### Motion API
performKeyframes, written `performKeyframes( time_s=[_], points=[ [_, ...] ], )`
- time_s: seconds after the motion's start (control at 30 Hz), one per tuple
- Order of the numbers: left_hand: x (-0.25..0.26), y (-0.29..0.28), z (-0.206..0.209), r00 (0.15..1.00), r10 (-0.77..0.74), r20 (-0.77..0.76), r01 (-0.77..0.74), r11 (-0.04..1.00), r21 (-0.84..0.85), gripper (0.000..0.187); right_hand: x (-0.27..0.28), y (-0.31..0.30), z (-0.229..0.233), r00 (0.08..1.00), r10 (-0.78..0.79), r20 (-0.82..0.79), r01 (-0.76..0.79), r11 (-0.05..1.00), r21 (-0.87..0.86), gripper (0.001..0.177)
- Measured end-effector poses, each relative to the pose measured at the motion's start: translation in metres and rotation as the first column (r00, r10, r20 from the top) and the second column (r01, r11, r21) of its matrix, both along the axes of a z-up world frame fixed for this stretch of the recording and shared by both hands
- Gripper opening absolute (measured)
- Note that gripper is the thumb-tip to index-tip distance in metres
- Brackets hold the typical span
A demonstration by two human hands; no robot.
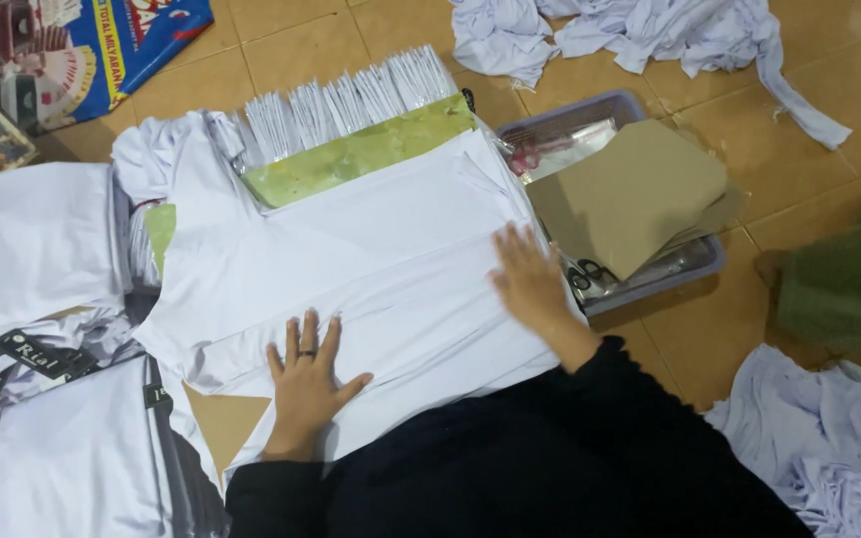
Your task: The person folds white shirts one by one using a cardboard insert to maintain shape. They place each folded shirt into a clear plastic bag and stack them on the left side of the workspace.
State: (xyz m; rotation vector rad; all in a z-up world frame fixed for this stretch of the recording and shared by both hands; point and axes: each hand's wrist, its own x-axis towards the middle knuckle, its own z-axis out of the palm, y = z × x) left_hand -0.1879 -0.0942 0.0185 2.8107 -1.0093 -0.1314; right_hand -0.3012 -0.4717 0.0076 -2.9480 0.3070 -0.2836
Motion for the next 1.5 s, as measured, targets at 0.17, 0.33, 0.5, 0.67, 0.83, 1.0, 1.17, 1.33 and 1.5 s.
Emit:
performKeyframes(
  time_s=[0.17,0.33,0.5,0.67,0.83,1.0,1.17,1.33,1.5],
  points=[
    [0.001,-0.003,0.006,0.996,0.027,-0.087,-0.020,0.997,0.076,0.106,0.006,-0.061,0.005,0.970,-0.029,-0.241,0.051,0.995,0.086,0.058],
    [0.000,-0.004,0.014,0.991,0.036,-0.125,-0.024,0.995,0.098,0.104,0.017,-0.085,0.019,0.953,-0.053,-0.298,0.067,0.997,0.037,0.033],
    [0.001,-0.004,0.013,0.989,0.040,-0.145,-0.024,0.994,0.111,0.102,0.000,-0.053,0.076,0.995,-0.005,-0.096,0.060,0.812,0.581,0.032],
    [0.002,-0.005,0.015,0.982,0.055,-0.181,-0.037,0.994,0.103,0.103,-0.014,-0.051,0.044,0.948,-0.217,-0.231,0.304,0.418,0.856,0.053],
    [0.000,-0.008,0.027,0.977,0.056,-0.208,-0.042,0.997,0.067,0.102,-0.027,-0.027,0.077,0.909,-0.240,-0.340,0.416,0.511,0.752,0.055],
    [-0.009,-0.025,0.032,0.901,0.049,-0.431,-0.200,0.929,-0.312,0.104,-0.025,-0.014,0.045,0.919,-0.342,-0.198,0.278,0.203,0.939,0.056],
    [-0.050,-0.084,0.046,0.260,-0.661,-0.704,-0.645,0.424,-0.636,0.099,-0.001,0.019,-0.015,0.970,-0.180,-0.161,0.158,-0.034,0.987,0.043],
    [-0.045,-0.107,-0.088,0.098,-0.755,-0.648,-0.977,0.052,-0.208,0.052,-0.003,0.116,0.081,0.881,0.472,0.042,-0.044,-0.006,0.999,0.065],
    [-0.023,-0.001,-0.011,0.093,-0.641,-0.762,-0.996,-0.051,-0.079,0.043,-0.006,0.091,0.067,0.857,0.512,0.049,-0.001,-0.092,0.996,0.058]
  ],
)
